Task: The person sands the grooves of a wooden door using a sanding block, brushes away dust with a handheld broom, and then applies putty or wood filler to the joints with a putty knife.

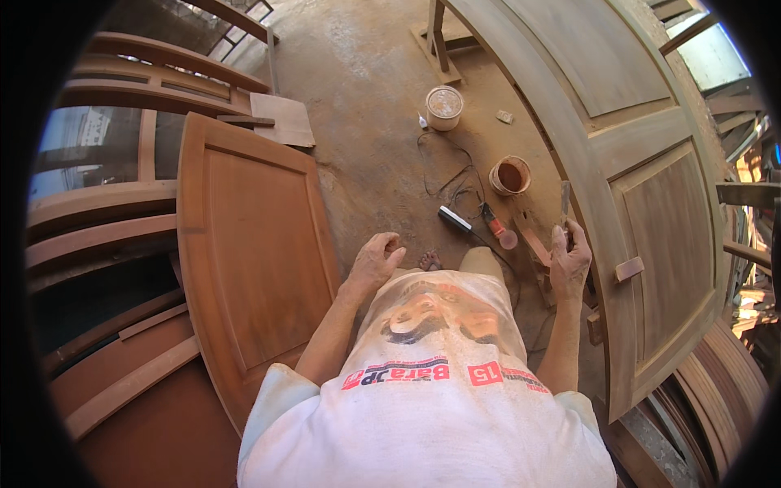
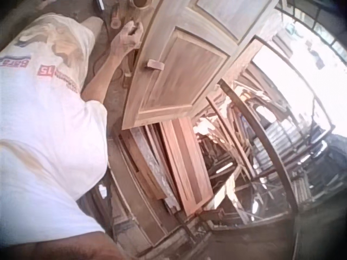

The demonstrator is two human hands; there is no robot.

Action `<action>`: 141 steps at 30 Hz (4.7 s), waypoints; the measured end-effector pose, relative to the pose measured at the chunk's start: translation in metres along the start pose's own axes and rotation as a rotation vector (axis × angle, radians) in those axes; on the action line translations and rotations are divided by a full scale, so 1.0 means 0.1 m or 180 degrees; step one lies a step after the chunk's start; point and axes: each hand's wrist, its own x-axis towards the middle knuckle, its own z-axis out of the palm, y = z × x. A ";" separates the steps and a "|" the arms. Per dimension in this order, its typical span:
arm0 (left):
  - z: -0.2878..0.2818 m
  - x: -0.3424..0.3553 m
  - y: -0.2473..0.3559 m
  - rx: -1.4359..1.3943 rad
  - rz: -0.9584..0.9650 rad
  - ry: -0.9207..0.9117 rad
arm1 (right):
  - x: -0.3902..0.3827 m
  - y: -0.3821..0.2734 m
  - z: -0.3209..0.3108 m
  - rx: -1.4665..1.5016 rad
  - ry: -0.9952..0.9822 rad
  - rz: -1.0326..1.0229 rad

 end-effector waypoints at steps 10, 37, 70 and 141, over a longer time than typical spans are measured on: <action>-0.37 0.15 -0.53 -0.0508 -0.0869 -0.0351 | 0.72 -0.35 1.11 0.0187 -0.1238 0.0066; -2.40 2.67 -2.68 -0.1717 -0.2537 0.0691 | 3.27 -2.19 2.92 0.2076 0.1220 0.0222; -6.26 8.10 -3.18 -0.0218 -0.2441 -0.0112 | 7.86 -4.77 6.53 0.2799 0.0442 0.1328; -1.00 21.89 6.66 -0.1276 -0.0195 -0.3065 | 12.87 -5.78 6.78 0.3291 0.5272 0.3105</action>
